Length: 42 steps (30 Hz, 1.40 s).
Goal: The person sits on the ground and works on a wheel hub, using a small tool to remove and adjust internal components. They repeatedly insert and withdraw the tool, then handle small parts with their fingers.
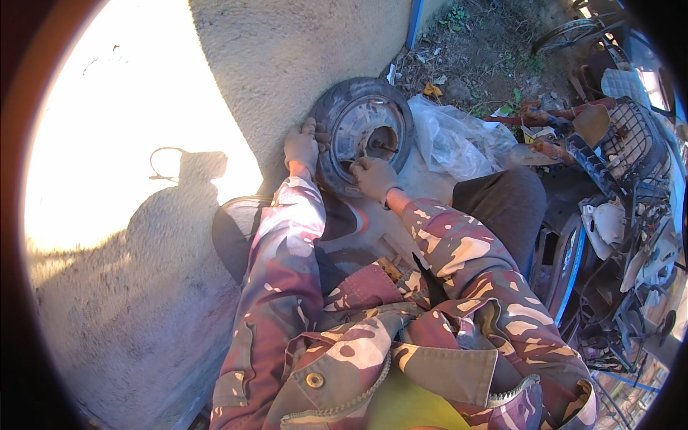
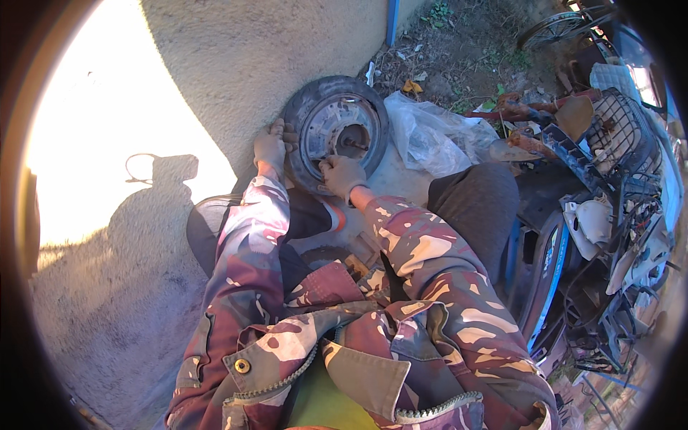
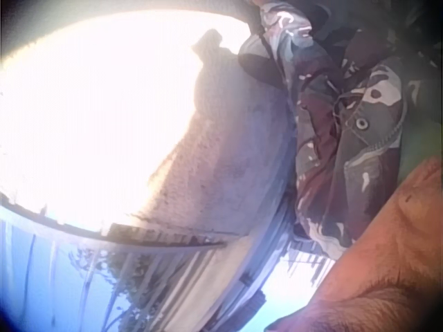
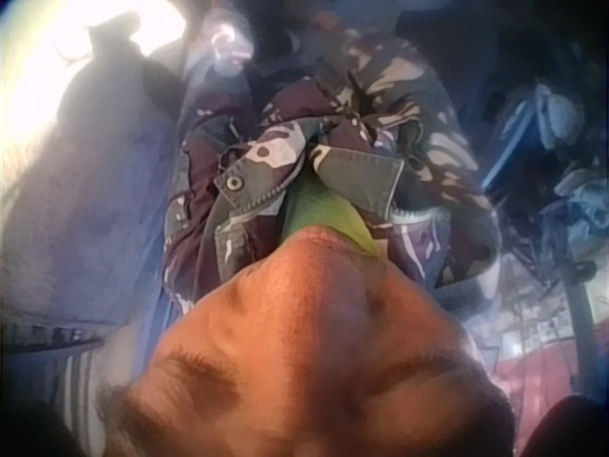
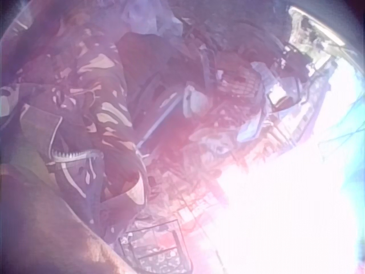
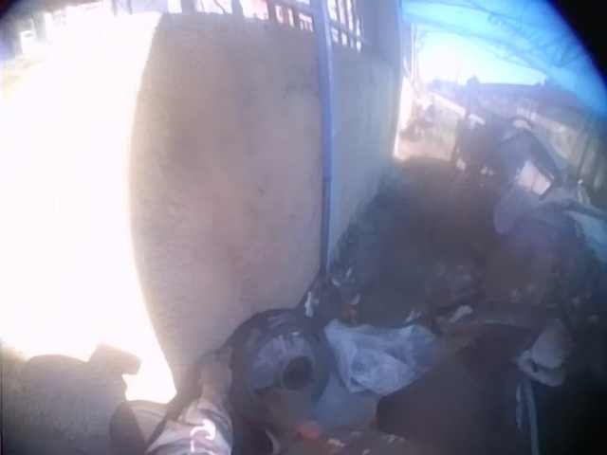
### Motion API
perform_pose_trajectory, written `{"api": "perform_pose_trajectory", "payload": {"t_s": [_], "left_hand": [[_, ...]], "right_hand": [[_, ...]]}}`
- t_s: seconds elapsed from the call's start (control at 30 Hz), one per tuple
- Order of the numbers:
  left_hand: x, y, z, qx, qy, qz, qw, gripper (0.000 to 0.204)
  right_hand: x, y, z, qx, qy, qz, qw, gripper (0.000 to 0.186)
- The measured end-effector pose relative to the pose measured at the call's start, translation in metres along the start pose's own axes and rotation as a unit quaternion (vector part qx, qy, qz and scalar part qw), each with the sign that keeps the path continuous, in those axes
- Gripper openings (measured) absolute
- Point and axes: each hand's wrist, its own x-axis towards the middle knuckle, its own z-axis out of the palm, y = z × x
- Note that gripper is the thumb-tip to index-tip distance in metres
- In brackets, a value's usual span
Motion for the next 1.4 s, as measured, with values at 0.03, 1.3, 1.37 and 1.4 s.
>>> {"api": "perform_pose_trajectory", "payload": {"t_s": [0.03, 1.3, 1.37, 1.4], "left_hand": [[-0.008, 0.002, -0.005, 0.004, -0.005, -0.001, 1.0, 0.035], [-0.163, -0.122, 0.008, -0.389, -0.042, -0.319, 0.863, 0.023], [-0.162, -0.122, 0.012, -0.379, -0.073, -0.299, 0.873, 0.025], [-0.161, -0.121, 0.013, -0.366, -0.071, -0.304, 0.877, 0.027]], "right_hand": [[-0.005, -0.001, 0.0, 0.065, -0.015, 0.025, 0.997, 0.032], [-0.131, -0.055, -0.082, 0.241, -0.091, 0.056, 0.965, 0.035], [-0.116, -0.038, -0.057, 0.199, -0.053, 0.039, 0.978, 0.033], [-0.11, -0.029, -0.051, 0.235, -0.071, 0.029, 0.969, 0.033]]}}
